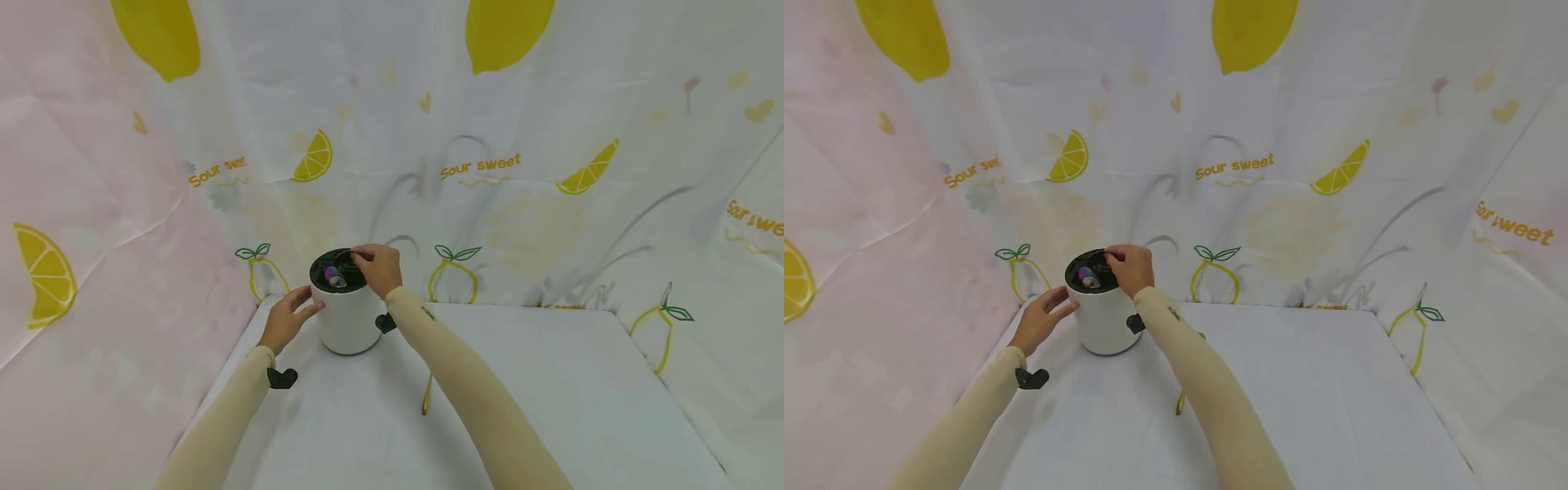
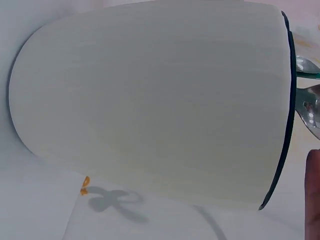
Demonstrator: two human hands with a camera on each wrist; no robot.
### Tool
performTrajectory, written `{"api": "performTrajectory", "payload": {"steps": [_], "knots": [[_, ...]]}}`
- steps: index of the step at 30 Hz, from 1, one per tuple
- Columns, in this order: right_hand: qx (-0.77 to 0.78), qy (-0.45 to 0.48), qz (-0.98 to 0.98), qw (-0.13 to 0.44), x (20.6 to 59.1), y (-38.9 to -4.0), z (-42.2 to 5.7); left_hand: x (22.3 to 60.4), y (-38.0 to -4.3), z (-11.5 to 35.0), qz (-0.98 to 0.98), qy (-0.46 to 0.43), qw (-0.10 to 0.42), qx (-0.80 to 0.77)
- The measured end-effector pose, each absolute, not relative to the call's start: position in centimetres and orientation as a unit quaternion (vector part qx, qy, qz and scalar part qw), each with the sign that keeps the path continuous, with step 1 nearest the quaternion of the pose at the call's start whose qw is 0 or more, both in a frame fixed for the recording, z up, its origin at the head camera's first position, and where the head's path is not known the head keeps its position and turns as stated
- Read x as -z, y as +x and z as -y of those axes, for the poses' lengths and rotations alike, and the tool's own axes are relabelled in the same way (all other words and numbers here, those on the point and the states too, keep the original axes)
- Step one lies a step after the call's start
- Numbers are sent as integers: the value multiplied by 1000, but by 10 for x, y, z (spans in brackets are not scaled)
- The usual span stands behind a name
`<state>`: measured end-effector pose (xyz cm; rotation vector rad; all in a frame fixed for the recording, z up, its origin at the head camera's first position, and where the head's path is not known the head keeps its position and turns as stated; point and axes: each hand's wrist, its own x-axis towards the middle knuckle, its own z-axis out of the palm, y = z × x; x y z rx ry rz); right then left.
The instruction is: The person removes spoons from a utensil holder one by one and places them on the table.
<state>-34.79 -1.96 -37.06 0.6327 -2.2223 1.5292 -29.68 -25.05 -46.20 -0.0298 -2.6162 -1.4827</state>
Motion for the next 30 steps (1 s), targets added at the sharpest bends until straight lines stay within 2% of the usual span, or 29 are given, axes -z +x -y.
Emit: {"api": "performTrajectory", "payload": {"steps": [3, 13, 19, 25, 30], "knots": [[-577, 236, 763, 168, 370, -347, 20, 464, -297, 251, 868, -12, 71, 491], [-664, 267, 696, 59, 378, -346, 21, 465, -297, 249, 867, -19, 78, 492], [-618, 259, 738, 76, 383, -346, 24, 467, -297, 249, 866, -11, 69, 496], [-640, 223, 730, 89, 369, -342, 21, 468, -298, 250, 866, -7, 68, 496], [-592, 220, 772, 69, 362, -336, 20, 469, -300, 251, 865, -2, 70, 496]]}}
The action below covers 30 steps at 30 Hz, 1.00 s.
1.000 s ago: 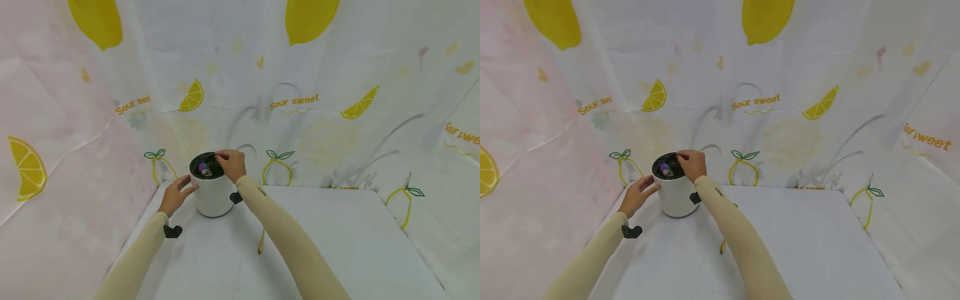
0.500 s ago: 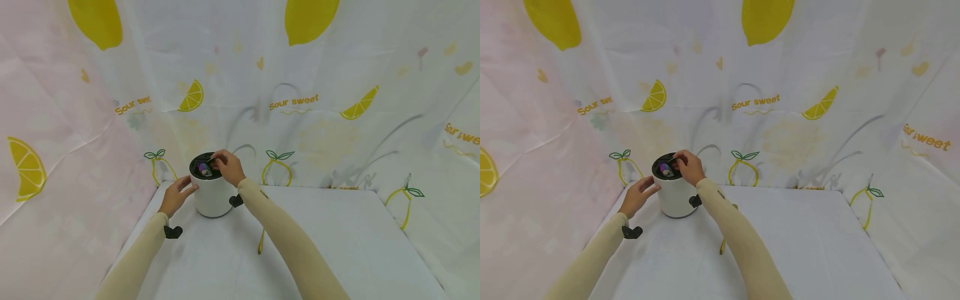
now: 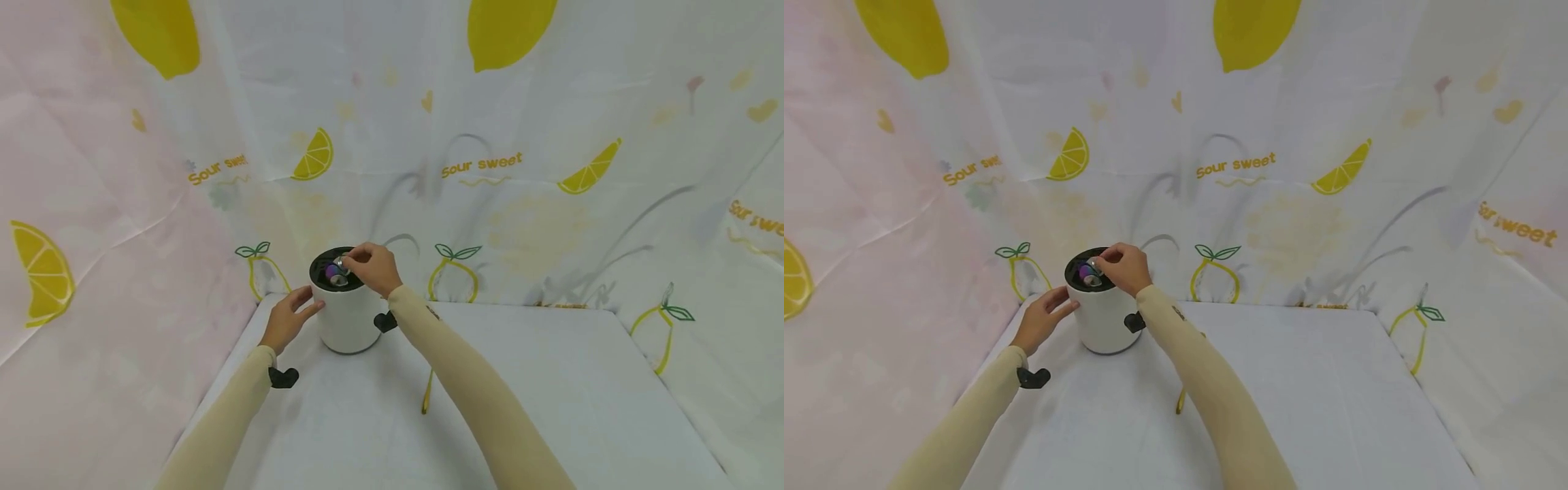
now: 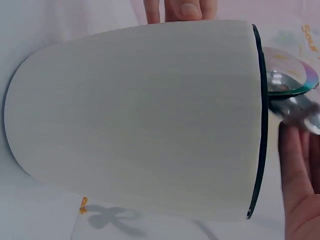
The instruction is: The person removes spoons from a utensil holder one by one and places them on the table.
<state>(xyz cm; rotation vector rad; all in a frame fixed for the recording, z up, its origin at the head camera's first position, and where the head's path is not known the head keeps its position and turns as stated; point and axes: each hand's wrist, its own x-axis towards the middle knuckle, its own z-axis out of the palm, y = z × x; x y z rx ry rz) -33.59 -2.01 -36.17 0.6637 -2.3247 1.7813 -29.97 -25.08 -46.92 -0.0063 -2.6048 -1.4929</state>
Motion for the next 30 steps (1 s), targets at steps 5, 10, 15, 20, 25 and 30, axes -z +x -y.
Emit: {"api": "performTrajectory", "payload": {"steps": [5, 10, 15, 20, 25, 30], "knots": [[-538, 224, 812, 43, 361, -332, 24, 469, -299, 250, 864, -1, 69, 499], [-520, 224, 823, 48, 364, -333, 23, 468, -298, 247, 864, -1, 64, 500], [-553, 231, 800, 34, 366, -336, 20, 467, -296, 247, 864, -2, 69, 498], [-605, 207, 768, 24, 369, -337, 18, 469, -293, 247, 868, 1, 58, 493], [-649, 205, 732, 0, 369, -336, 18, 469, -291, 247, 865, -9, 62, 499], [-670, 206, 714, -4, 365, -336, 20, 468, -291, 247, 859, -19, 70, 508]]}}
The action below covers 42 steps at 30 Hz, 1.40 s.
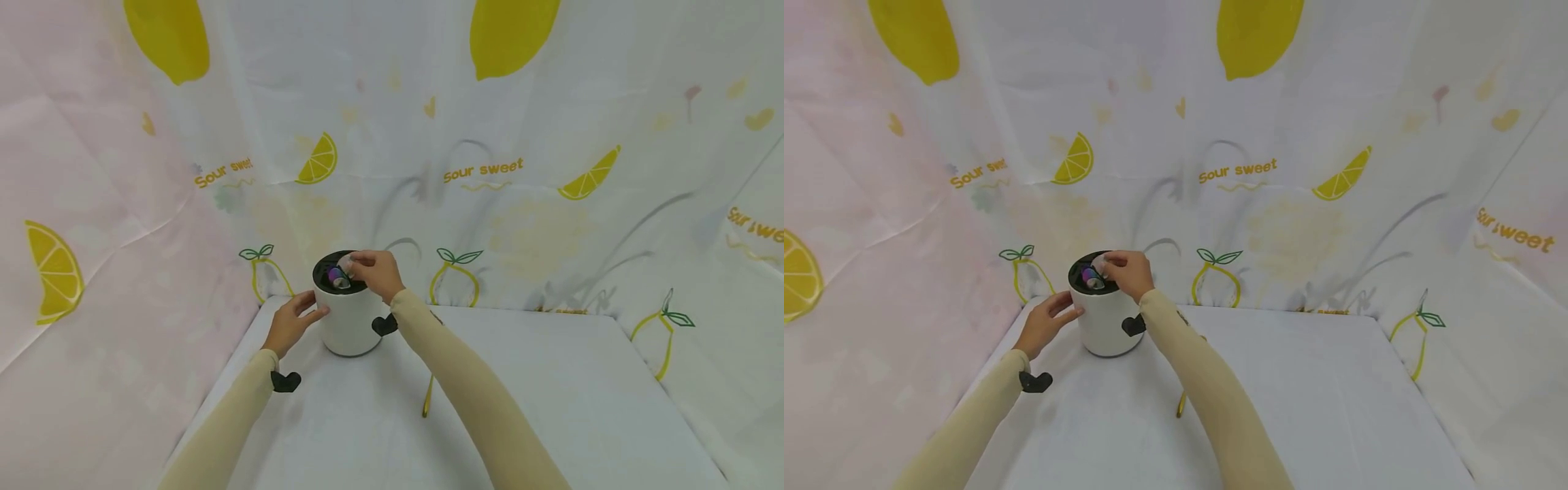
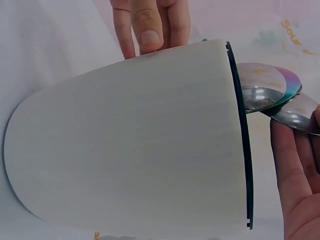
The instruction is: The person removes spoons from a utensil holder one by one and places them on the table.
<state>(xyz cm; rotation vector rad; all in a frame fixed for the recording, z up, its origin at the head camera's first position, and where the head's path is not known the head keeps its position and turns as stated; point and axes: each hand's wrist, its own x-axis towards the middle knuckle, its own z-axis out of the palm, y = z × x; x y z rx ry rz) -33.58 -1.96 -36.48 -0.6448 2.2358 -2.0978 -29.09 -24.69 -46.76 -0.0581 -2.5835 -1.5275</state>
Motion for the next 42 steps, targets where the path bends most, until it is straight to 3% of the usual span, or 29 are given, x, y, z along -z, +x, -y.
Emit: {"api": "performTrajectory", "payload": {"steps": [10, 23, 42], "knots": [[737, -192, -647, -16, 351, -340, 16, 469, -288, 246, 855, -11, 66, 515], [810, -190, -548, -83, 299, -341, 1, 464, -287, 241, 842, -22, 60, 535], [868, -155, -453, -133, 254, -347, -48, 471, -293, 245, 842, -28, 62, 535]]}}
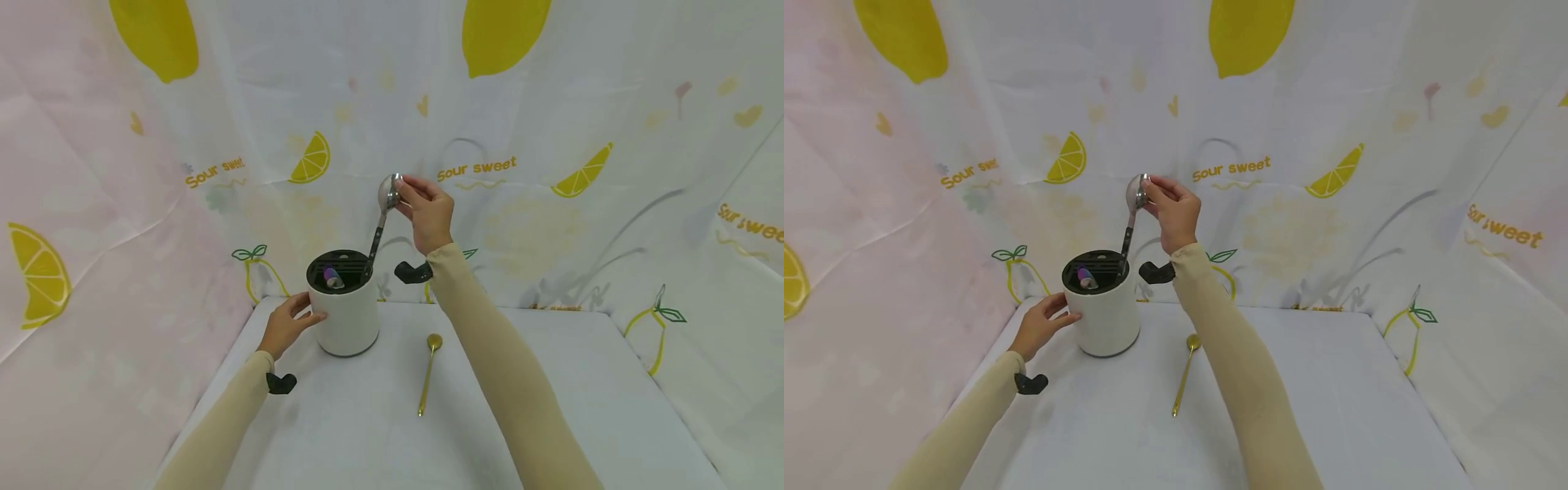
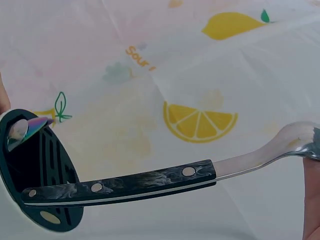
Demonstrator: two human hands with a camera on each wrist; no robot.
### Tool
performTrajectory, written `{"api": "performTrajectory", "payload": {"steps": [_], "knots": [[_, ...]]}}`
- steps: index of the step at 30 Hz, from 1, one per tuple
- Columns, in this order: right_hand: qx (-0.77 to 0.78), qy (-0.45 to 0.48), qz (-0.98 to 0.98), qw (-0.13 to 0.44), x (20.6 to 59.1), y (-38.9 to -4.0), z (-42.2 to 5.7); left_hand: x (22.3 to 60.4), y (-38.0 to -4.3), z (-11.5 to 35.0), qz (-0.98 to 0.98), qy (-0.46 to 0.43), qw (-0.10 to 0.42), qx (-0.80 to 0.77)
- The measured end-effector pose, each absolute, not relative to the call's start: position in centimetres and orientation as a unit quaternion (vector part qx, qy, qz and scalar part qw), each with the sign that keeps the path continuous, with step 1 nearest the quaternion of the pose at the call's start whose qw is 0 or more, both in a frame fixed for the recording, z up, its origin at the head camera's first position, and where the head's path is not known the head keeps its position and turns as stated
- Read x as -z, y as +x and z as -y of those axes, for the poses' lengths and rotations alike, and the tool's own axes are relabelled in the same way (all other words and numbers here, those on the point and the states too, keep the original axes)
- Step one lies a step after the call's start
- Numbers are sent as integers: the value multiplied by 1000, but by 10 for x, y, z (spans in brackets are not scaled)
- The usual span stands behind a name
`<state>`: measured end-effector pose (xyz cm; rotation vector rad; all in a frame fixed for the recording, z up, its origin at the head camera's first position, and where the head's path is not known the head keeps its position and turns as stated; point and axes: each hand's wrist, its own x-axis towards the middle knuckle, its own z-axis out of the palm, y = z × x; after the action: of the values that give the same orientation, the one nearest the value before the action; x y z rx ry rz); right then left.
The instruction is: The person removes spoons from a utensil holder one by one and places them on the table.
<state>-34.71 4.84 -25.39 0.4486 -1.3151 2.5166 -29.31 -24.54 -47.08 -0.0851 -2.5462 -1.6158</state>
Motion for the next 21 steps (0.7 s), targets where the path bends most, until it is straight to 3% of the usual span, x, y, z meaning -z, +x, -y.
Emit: {"api": "performTrajectory", "payload": {"steps": [14, 21], "knots": [[-830, 71, 533, 145, 281, -356, -99, 473, -296, 248, 842, -23, 64, 535], [-816, 18, 561, 139, 318, -362, -125, 473, -293, 245, 847, -18, 55, 528]]}}
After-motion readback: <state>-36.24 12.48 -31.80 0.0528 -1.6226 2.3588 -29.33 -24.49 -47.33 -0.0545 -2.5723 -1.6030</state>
